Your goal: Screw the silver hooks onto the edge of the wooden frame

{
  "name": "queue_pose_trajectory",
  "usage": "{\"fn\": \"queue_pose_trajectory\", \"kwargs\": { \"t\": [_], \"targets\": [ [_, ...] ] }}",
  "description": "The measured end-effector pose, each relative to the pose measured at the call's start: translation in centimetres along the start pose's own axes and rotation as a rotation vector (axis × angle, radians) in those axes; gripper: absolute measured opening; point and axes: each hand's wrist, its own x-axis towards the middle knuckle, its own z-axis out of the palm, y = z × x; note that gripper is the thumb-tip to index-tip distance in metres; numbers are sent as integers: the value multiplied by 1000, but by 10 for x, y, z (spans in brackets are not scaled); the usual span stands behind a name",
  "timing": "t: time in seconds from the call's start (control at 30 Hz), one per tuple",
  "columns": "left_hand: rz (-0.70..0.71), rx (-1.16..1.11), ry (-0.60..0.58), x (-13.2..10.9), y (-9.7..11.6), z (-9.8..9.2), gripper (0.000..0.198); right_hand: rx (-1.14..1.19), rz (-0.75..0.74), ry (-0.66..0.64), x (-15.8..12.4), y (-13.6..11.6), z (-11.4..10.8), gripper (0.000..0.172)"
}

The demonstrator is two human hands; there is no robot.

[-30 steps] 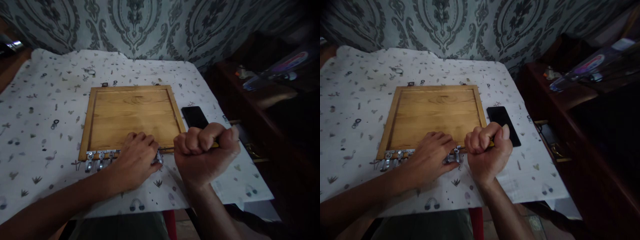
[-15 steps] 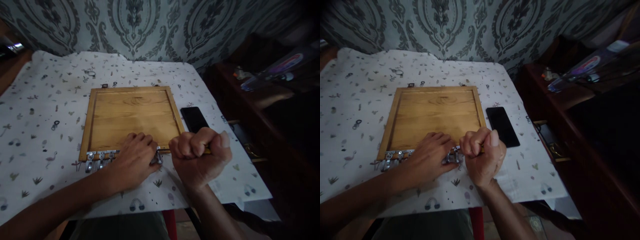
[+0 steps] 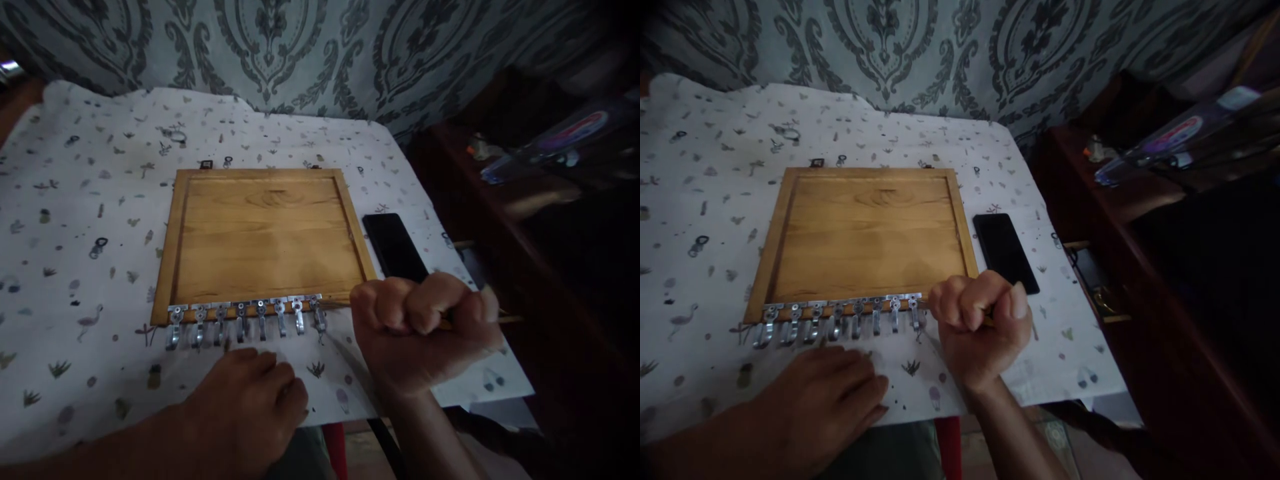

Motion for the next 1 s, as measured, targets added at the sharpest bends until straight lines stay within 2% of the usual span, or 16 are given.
{"fn": "queue_pose_trajectory", "kwargs": {
  "t": [0.1, 0.2, 0.3, 0.5, 0.63, 0.77, 1.0],
  "targets": [
    [21, -62, 4, -19, 1, 20, 14, -18, -31, 14, -2, 1, -2, 51],
    [45, -93, -9, -28, -3, 28, 12, -51, -78, 26, -4, 3, -4, 54],
    [51, -138, 1, -28, -7, 30, 12, -86, -54, 79, -6, 3, -4, 54],
    [50, -184, 102, -23, -8, 31, 18, -59, -20, 146, -5, 1, -5, 55],
    [68, -160, 143, -24, -6, 35, 15, -49, -29, 124, -3, 2, -7, 61],
    [81, -143, 148, -25, -6, 38, 17, 9, -55, 74, -2, 4, -5, 56],
    [104, -114, 129, -24, -6, 30, 14, 7, 0, 11, -2, 5, -5, 53]
  ]
}}
